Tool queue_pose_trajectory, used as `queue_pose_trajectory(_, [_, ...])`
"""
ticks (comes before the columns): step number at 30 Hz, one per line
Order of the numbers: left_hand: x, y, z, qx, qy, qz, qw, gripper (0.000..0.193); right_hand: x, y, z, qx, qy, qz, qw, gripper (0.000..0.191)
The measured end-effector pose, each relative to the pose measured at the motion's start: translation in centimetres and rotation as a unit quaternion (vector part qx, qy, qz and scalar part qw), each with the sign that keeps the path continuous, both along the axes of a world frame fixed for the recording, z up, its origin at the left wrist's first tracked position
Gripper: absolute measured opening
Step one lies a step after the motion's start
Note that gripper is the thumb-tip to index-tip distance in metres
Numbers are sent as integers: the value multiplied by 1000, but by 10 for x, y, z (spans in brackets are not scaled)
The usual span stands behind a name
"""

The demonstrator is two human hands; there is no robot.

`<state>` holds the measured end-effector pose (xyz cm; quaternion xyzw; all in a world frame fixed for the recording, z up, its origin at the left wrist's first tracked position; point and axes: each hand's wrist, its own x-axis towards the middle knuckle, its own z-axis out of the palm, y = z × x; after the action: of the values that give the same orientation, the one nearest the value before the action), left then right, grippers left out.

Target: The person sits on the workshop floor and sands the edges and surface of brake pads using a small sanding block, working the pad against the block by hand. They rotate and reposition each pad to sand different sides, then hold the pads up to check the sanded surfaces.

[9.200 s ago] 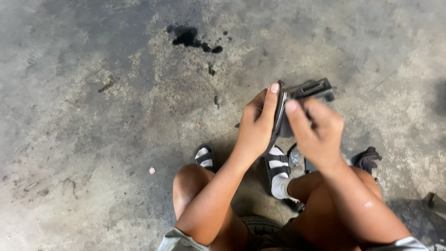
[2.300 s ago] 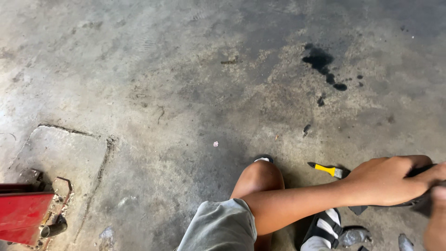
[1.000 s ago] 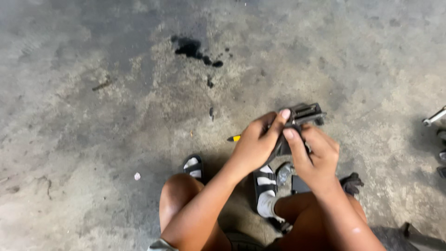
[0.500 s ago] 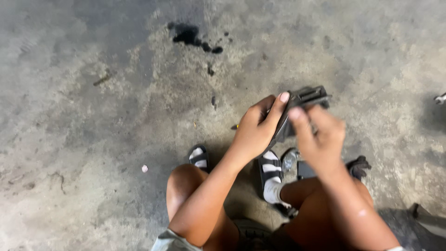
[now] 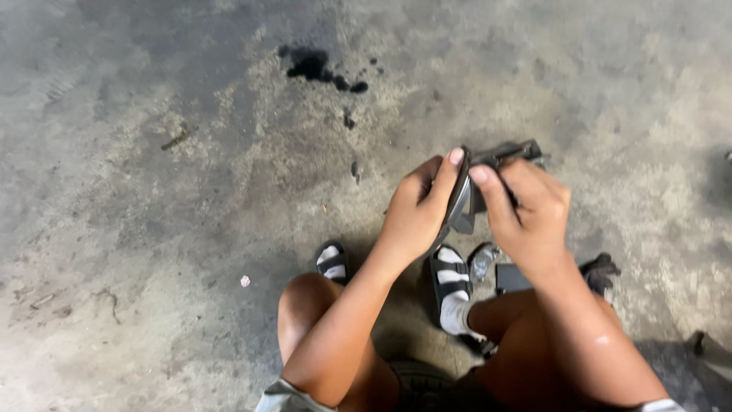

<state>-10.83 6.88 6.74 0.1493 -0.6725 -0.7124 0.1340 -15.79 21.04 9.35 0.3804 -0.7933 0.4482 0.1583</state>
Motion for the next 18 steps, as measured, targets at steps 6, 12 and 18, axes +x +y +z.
queue_pose_trajectory(6, [-4, 1, -7, 58, 34, -14, 998, 50, -2, 2, 1, 33, 27, 72, 996, 30])
queue_pose_trajectory(12, [-5, 1, -6, 79, 21, -23, 996, 49, 1, 6, -3, 25, 58, 94, 994, 30])
queue_pose_trajectory(18, [1, 3, 6, 70, -9, -39, 997, 51, -29, 25, -11, -37, -69, -69, 995, 27])
